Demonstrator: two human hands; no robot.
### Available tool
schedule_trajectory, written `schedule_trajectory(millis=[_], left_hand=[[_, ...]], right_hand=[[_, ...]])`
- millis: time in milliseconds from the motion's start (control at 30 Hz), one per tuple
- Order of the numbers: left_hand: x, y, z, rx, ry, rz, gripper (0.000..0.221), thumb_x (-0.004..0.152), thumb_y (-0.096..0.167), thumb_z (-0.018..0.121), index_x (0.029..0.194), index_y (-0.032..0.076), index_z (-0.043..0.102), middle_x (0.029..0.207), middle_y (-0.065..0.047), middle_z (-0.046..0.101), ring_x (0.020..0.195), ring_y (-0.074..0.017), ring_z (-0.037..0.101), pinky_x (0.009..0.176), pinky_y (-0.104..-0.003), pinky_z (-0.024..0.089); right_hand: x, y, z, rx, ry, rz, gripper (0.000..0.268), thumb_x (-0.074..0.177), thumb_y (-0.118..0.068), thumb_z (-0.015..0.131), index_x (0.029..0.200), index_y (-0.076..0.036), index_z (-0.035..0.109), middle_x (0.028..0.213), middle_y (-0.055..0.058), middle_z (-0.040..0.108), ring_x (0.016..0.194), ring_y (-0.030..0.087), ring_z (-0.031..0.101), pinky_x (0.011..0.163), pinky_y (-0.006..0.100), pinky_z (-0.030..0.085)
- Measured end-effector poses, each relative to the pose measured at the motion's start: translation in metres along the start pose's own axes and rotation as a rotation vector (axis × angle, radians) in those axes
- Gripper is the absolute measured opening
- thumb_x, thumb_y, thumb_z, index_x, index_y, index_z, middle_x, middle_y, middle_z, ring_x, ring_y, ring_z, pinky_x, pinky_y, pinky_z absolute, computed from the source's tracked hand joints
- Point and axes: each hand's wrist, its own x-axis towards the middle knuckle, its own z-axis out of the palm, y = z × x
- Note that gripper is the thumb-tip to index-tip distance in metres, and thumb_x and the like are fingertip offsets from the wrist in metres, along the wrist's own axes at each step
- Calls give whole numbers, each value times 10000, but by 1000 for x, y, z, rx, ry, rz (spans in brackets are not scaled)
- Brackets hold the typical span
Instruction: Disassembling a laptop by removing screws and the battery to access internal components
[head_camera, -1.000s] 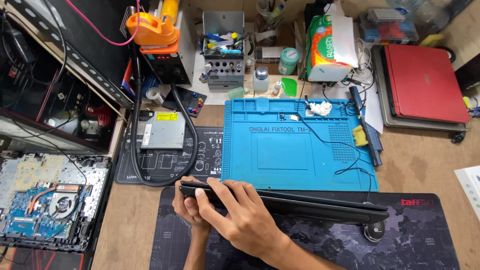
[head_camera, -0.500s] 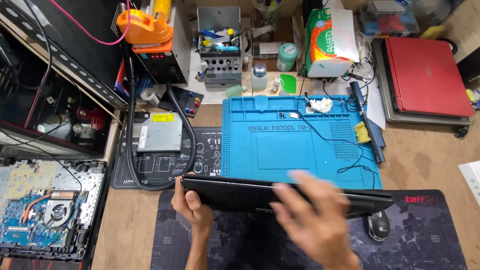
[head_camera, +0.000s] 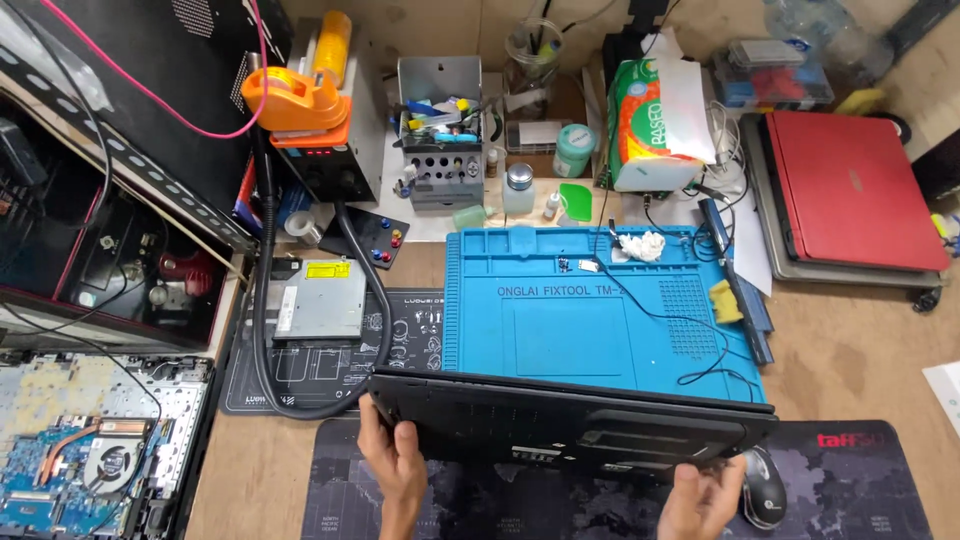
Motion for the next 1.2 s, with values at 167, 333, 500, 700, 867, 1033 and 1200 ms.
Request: schedule_trajectory(millis=[167, 333, 500, 700, 867, 1033, 1200], left_hand=[[-2, 10, -2, 80, -53, -25, 516, 992, 549, 481, 1131, 67, 599, 1052, -58, 497, 956, -189, 456, 780, -316, 377], [13, 28, 7, 128, -71, -351, 455, 957, 415, 598, 1258, 76, 646, 1086, -47, 544, 1052, -205, 559, 958, -353, 424], [17, 19, 18, 142, -55, -416, 507, 946, 424, 664, 1268, 33, 688, 1039, -45, 551, 990, -188, 588, 919, -345, 450], [11, -12, 35, 302, -43, -244, 505, 1004, 375, 720, 1273, -49, 675, 1041, -181, 590, 988, -353, 621, 883, -458, 492], [13, -20, 42, 399, -77, -195, 517, 994, 350, 718, 1273, -80, 658, 1056, -221, 580, 1015, -409, 597, 894, -488, 471], [11, -10, 43, 434, -124, -210, 536, 994, 322, 706, 1313, -101, 620, 1074, -241, 560, 1047, -409, 571, 927, -491, 445], [5, 5, 47, 527, -164, -178, 631, 986, 345, 693, 1475, -19, 535, 1034, -217, 530, 1009, -407, 549, 945, -503, 434]], right_hand=[[12, 34, -1, 137, 9, -76, 627, 933, -188, 615, 1477, 46, 409, 1300, 170, 550, 1181, 222, 549, 1073, 343, 451], [28, -22, 27, -109, -42, 135, 460, 980, -57, 629, 1403, 78, 510, 1345, 185, 594, 1219, 237, 556, 1073, 347, 454], [49, -52, 47, -216, -182, 312, 422, 946, -188, 710, 1315, -7, 618, 1228, 76, 682, 1041, 102, 612, 955, 242, 496], [63, -8, 36, -489, -232, 101, 516, 924, -329, 850, 1278, 17, 703, 1142, 220, 646, 1064, 359, 678, 865, 419, 563], [70, 14, 36, -614, -287, 111, 523, 909, -420, 840, 1255, -42, 738, 1127, 192, 677, 1049, 362, 702, 873, 421, 564], [66, -3, 42, -671, -303, 152, 543, 914, -433, 823, 1277, -41, 726, 1190, 195, 673, 1104, 387, 693, 932, 452, 548], [65, -14, 45, -642, -342, 166, 548, 946, -389, 774, 1301, 19, 691, 1191, 270, 633, 1134, 463, 659, 952, 500, 542]])
